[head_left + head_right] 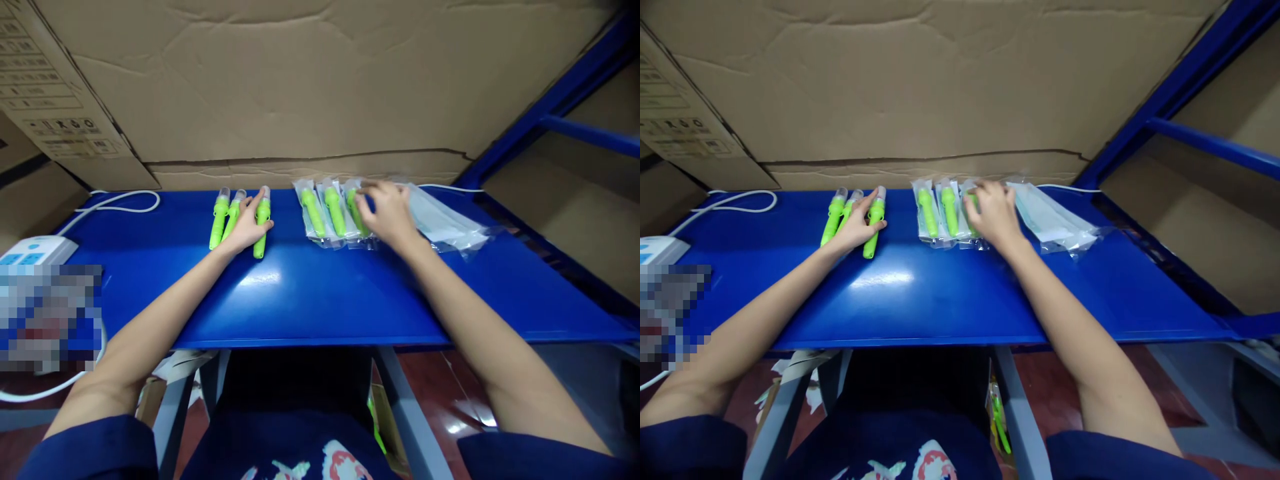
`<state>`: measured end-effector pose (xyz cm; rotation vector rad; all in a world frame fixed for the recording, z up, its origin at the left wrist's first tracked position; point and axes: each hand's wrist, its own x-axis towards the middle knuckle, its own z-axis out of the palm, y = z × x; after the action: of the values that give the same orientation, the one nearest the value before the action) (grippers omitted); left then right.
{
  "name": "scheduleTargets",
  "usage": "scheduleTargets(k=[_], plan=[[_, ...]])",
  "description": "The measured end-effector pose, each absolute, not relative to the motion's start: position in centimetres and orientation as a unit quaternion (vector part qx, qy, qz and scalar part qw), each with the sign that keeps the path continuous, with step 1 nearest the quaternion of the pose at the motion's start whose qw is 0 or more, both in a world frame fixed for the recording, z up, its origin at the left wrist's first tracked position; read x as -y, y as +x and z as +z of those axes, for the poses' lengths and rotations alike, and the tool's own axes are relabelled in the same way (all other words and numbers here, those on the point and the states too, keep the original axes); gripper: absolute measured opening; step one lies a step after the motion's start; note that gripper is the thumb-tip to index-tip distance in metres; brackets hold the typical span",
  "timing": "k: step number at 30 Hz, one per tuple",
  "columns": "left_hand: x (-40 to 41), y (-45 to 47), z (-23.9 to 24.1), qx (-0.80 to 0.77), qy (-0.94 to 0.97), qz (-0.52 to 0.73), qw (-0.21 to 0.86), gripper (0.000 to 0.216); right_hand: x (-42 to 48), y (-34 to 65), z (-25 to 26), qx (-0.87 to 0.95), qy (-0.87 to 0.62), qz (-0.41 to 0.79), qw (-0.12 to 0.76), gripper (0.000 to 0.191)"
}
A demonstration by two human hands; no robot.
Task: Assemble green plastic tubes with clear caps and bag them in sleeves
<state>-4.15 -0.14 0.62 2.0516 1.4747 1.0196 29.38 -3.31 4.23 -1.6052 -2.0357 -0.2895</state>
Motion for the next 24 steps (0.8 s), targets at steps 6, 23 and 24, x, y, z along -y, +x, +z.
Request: scheduleTargets(k=[6,23,24], plan=[[0.1,-4.1,1.0,-0.531,0.761,0.334,0.165,0.057,5.5,23.6,3.0,0.853,-0.496,-0.027,0.158,0.052],[3.8,-1.7,4.5,-0.522,0.815,0.251,-0.001,0.019,8.0,22.7,4.0,0.853,-0.507,0.019,0.121,0.054],[3.8,-1.8,4.6,-0.522,0.815,0.250,-0.004,0.018,8.1,22.6,4.2,0.856,-0.502,0.031,0.116,0.056]])
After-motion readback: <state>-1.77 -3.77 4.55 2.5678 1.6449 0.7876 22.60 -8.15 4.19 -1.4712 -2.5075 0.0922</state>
